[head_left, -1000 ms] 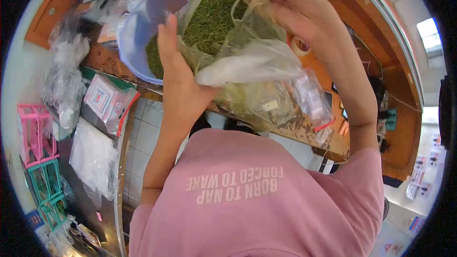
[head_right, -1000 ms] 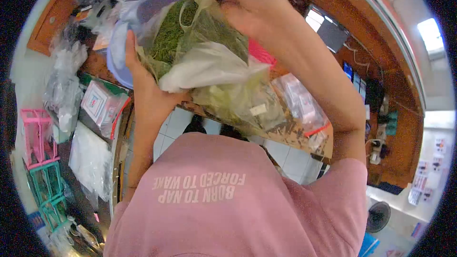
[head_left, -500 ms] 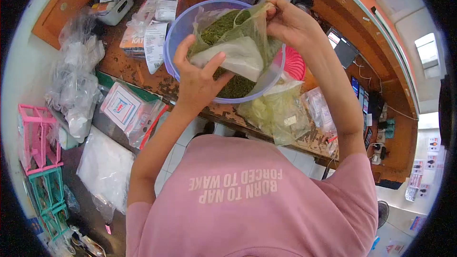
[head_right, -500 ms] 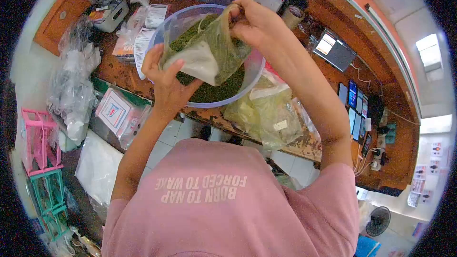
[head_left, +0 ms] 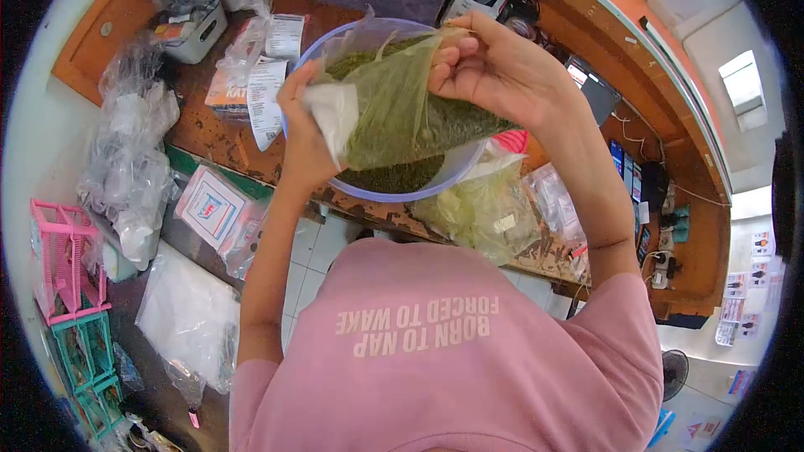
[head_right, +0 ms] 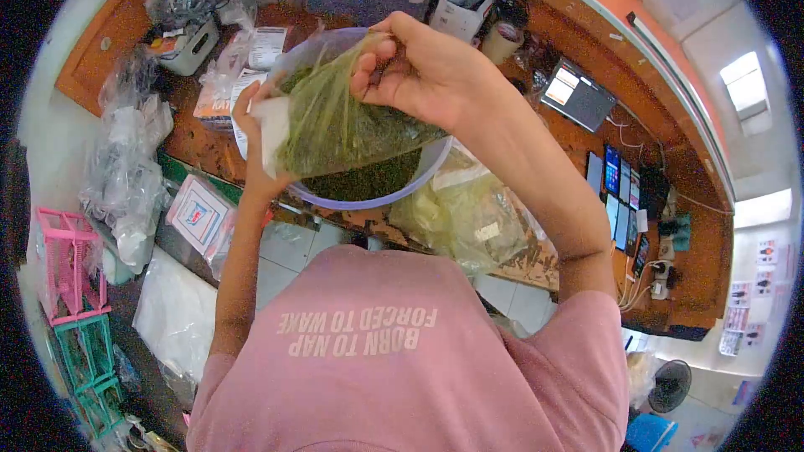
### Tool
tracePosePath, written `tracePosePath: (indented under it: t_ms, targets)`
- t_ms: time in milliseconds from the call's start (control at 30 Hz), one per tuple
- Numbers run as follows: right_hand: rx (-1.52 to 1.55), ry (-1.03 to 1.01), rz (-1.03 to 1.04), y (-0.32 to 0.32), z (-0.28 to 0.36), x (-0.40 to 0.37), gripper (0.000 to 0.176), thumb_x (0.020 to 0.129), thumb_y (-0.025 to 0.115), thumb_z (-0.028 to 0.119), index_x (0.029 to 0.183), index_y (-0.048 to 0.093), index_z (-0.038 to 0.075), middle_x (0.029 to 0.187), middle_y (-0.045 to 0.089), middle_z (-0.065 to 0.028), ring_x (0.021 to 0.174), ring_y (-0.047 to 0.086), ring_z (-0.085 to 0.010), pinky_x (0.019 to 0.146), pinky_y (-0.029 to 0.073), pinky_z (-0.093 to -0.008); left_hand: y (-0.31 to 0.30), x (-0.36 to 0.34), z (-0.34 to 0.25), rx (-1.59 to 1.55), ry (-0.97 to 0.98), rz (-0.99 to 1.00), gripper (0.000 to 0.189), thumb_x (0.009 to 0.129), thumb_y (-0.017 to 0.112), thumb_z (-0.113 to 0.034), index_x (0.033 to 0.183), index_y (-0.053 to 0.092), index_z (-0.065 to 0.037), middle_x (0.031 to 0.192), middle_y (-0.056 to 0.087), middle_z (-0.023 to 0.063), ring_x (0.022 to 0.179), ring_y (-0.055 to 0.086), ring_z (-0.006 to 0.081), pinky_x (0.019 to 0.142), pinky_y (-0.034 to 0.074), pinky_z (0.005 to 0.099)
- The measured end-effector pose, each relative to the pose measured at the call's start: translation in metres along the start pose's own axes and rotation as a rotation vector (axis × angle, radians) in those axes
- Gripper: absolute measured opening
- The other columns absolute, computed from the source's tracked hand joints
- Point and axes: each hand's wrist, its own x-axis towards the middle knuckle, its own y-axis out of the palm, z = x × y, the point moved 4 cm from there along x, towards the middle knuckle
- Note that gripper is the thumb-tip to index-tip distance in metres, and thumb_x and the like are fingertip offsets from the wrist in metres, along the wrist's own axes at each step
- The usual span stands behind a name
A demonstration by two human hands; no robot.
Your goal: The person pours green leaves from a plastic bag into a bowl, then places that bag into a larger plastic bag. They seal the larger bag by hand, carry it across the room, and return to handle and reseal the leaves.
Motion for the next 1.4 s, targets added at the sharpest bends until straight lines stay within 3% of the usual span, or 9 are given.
tracePosePath:
  t_ms: [67,133,267,500,733,900,1167,1267,1400]
  targets:
    - [-0.015,0.024,0.065,0.010,0.000,-0.004,0.017,0.089,0.043,0.013,0.075,0.041,0.005,0.065,0.036,0.0012,0.063,0.038,-0.0118,0.064,0.038,-0.0292,-0.011,0.006,0.009,0.313,0.036,-0.049,0.093,0.058,0.077,-0.010,0.133,0.022,-0.003,0.129,0.027,0.0159,0.116,0.035,0.0272,0.097,0.032,0.0340]
    - [-0.033,0.046,0.104,0.017,0.000,-0.006,0.017,0.090,0.043,0.014,0.075,0.041,0.005,0.064,0.035,0.0017,0.063,0.038,-0.0115,0.063,0.038,-0.0286,-0.017,0.009,0.033,-0.004,-0.003,-0.109,0.081,0.059,0.073,-0.008,0.130,0.034,-0.003,0.130,0.028,0.0133,0.113,0.038,0.0255,0.095,0.034,0.0327]
    - [-0.079,0.081,0.098,0.024,-0.001,-0.004,0.019,0.090,0.041,0.013,0.073,0.041,0.006,0.063,0.035,0.0026,0.062,0.037,-0.0110,0.062,0.038,-0.0273,-0.022,0.010,0.033,-0.036,-0.206,-0.048,0.065,0.059,0.071,-0.009,0.120,0.049,-0.002,0.130,0.036,0.0132,0.110,0.043,0.0245,0.093,0.036,0.0325]
    - [0.112,0.151,0.183,-0.008,0.009,0.011,0.022,0.086,0.043,0.010,0.066,0.037,0.008,0.062,0.036,-0.0003,0.060,0.037,-0.0126,0.060,0.039,-0.0283,-0.012,0.002,-0.008,-0.023,-0.148,-0.167,0.058,0.051,0.079,-0.013,0.102,0.057,0.001,0.101,0.060,0.0127,0.090,0.058,0.0193,0.080,0.045,0.0305]
    - [0.218,0.068,-0.022,-0.070,0.017,0.035,0.018,0.086,0.042,0.007,0.068,0.037,0.007,0.062,0.037,0.0001,0.058,0.038,-0.0122,0.054,0.039,-0.0273,-0.005,0.014,-0.015,0.142,-0.072,-0.065,0.054,0.047,0.082,-0.013,0.094,0.059,-0.001,0.088,0.060,0.0106,0.082,0.058,0.0214,0.075,0.045,0.0301]
    - [0.017,-0.061,-0.277,-0.115,0.019,0.060,0.012,0.085,0.043,0.007,0.074,0.045,0.004,0.068,0.048,-0.0033,0.059,0.046,-0.0159,0.052,0.043,-0.0294,0.009,0.041,-0.045,0.348,0.207,0.052,0.039,0.053,0.080,-0.014,0.083,0.059,-0.003,0.080,0.059,0.0086,0.072,0.055,0.0254,0.065,0.043,0.0337]
    - [-0.379,-0.330,-0.306,-0.114,0.017,0.018,0.028,0.088,0.042,0.024,0.096,0.055,0.000,0.092,0.060,-0.0100,0.084,0.057,-0.0207,0.078,0.046,-0.0357,0.025,0.072,-0.064,0.414,0.374,0.257,0.029,0.059,0.078,-0.014,0.081,0.061,-0.004,0.075,0.059,0.0079,0.069,0.054,0.0224,0.060,0.042,0.0303]
    - [-0.317,-0.424,-0.250,-0.152,0.008,0.014,0.037,0.090,0.041,0.031,0.103,0.051,-0.002,0.101,0.057,-0.0114,0.094,0.053,-0.0208,0.088,0.040,-0.0357,0.026,0.077,-0.068,0.360,0.295,0.246,0.029,0.061,0.076,-0.015,0.082,0.061,-0.002,0.076,0.060,0.0084,0.069,0.054,0.0244,0.062,0.043,0.0329]
    - [-0.167,-0.428,-0.299,-0.138,-0.022,-0.029,0.046,0.091,0.040,0.034,0.116,0.041,-0.005,0.117,0.048,-0.0161,0.102,0.048,-0.0222,0.093,0.035,-0.0348,0.015,0.090,-0.086,0.367,0.089,0.158,0.027,0.065,0.076,-0.017,0.082,0.062,-0.001,0.072,0.061,0.0054,0.065,0.056,0.0148,0.060,0.044,0.0267]
